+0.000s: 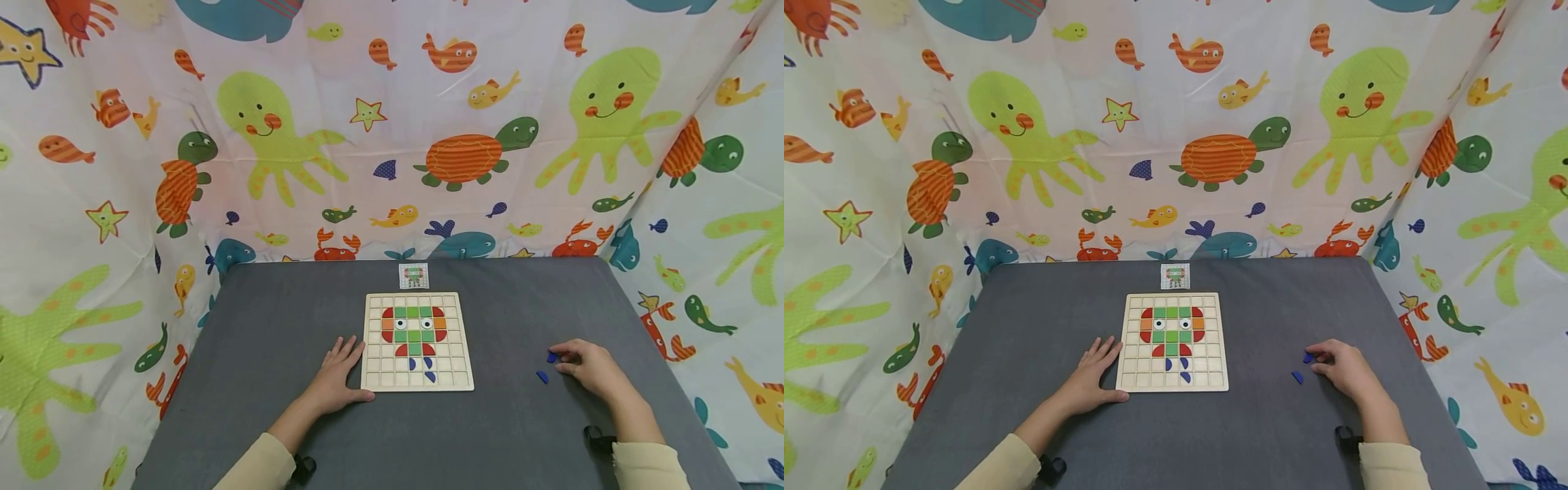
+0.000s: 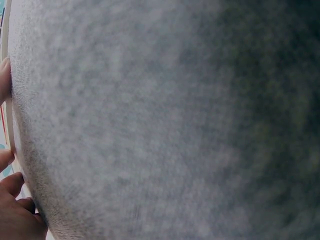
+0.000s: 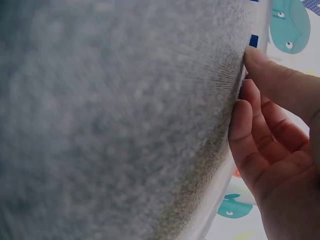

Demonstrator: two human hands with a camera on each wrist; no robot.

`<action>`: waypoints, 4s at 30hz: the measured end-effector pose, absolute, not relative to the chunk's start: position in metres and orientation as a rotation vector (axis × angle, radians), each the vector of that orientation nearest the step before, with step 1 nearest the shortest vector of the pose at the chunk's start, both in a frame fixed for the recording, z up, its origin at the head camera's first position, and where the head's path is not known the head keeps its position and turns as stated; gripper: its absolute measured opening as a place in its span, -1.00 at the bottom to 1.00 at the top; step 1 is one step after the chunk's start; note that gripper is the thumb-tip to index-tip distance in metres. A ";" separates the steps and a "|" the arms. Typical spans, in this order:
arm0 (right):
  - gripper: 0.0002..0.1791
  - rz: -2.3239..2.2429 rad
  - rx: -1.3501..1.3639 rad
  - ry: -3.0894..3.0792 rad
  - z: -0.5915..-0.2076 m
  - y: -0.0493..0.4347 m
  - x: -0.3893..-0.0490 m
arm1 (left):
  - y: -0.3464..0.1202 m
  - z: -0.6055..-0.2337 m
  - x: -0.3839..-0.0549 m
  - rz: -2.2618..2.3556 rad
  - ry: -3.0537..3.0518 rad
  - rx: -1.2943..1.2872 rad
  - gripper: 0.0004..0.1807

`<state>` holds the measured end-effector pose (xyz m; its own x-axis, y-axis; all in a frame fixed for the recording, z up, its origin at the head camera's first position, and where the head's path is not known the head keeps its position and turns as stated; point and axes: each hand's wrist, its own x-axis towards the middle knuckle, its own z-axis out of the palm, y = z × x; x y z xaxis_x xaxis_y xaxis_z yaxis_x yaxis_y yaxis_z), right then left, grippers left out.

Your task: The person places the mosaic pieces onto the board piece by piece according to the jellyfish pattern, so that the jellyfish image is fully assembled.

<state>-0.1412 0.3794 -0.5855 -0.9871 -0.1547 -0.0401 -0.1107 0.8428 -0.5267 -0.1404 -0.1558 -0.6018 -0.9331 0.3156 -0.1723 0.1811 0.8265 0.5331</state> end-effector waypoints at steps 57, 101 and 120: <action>-0.74 -0.807 -0.166 3.034 -0.582 0.349 -0.136 | -0.155 -0.601 -0.141 0.778 2.748 0.385 0.23; -0.73 -0.966 -0.450 2.983 -0.550 0.214 -0.147 | -0.158 -0.604 -0.140 0.766 2.749 0.395 0.22; -0.76 -0.986 -0.505 2.943 -0.556 0.164 -0.140 | -0.156 -0.600 -0.141 0.801 2.750 0.410 0.21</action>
